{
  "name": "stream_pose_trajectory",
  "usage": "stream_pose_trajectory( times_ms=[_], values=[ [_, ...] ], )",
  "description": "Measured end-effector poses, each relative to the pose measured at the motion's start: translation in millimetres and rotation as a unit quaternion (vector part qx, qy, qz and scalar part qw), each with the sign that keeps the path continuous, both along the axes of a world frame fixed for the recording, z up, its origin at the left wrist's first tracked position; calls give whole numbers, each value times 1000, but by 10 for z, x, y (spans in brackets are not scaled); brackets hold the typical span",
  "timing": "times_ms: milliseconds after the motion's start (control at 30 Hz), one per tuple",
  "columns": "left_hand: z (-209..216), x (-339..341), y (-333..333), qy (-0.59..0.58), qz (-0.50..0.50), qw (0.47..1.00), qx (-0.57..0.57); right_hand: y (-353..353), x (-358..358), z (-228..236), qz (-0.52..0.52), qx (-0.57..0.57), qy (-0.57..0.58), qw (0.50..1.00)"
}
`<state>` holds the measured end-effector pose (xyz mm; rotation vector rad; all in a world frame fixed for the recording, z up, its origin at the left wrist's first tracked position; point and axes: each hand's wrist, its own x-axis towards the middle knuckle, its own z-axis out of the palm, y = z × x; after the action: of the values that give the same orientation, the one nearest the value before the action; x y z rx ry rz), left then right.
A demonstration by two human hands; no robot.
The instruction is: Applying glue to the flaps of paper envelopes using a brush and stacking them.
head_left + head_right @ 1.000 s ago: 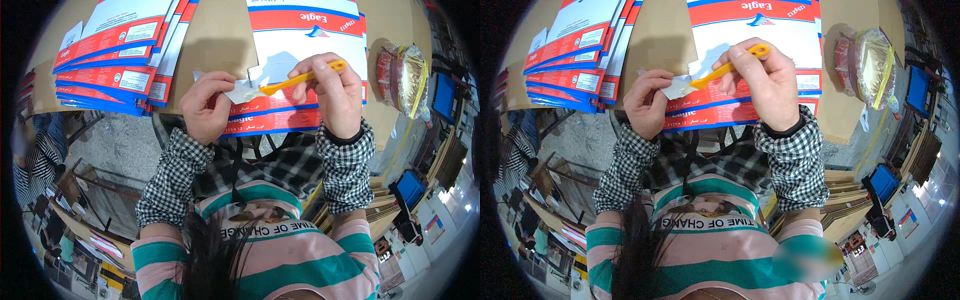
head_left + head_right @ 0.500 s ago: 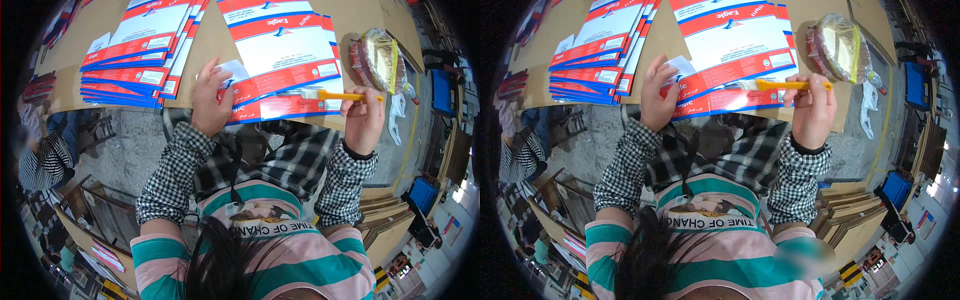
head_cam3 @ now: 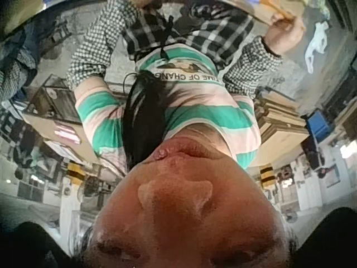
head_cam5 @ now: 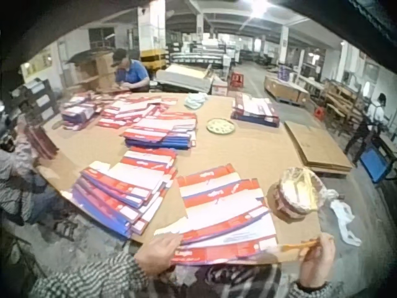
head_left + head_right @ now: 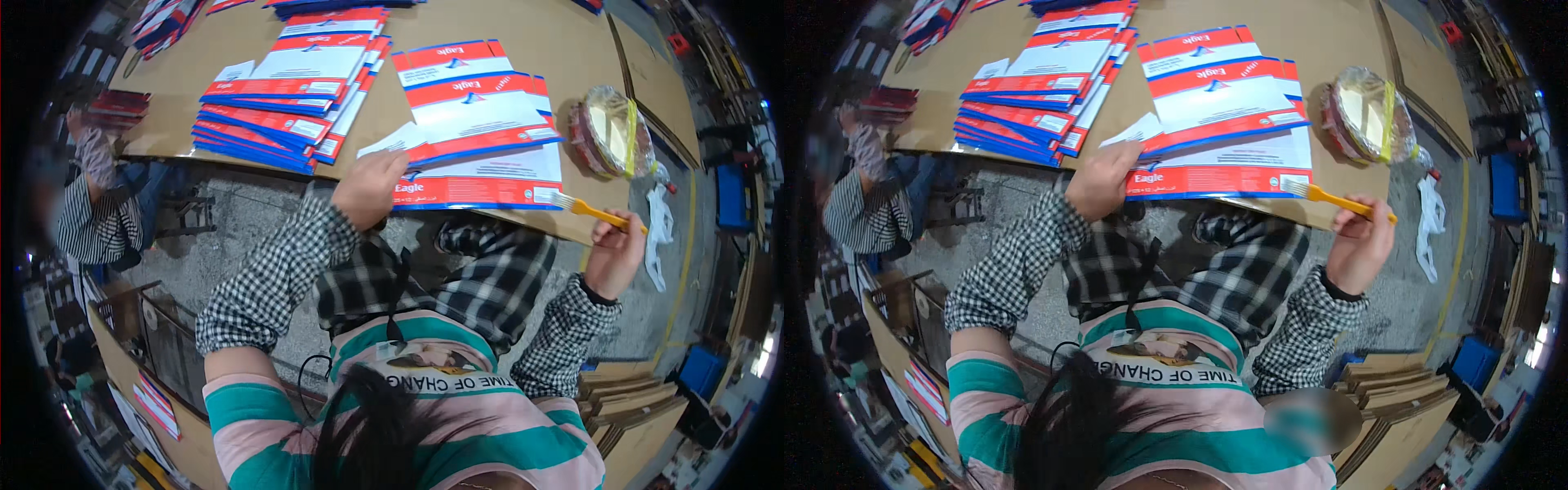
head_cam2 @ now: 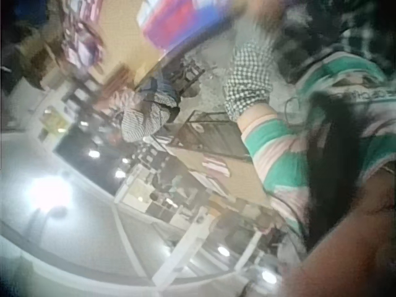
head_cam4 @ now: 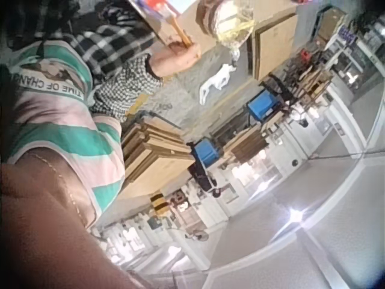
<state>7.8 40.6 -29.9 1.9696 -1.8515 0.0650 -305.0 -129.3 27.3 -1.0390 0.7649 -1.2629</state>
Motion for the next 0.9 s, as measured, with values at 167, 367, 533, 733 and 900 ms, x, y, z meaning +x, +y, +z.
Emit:
stream_pose_trajectory(
  times_ms=[167, 367, 533, 733, 900],
  values=[
    [691, 253, -358, 64, 22, 998, 6, 53, 54, 275, 29, -43, -57, 997],
    [1209, 898, -233, 25, 88, 986, -139, 54, 47, 511, 73, -98, -73, 990],
    [932, 1602, 289, 19, 110, 960, -255, 80, 312, 408, 87, -61, -62, 992],
    [674, 2141, 726, 60, 193, 932, -302, 105, 573, 477, 80, -59, -29, 995],
    [346, 2754, 972, 30, 244, 941, -232, 113, 809, 513, 110, -70, -2, 991]
  ],
)
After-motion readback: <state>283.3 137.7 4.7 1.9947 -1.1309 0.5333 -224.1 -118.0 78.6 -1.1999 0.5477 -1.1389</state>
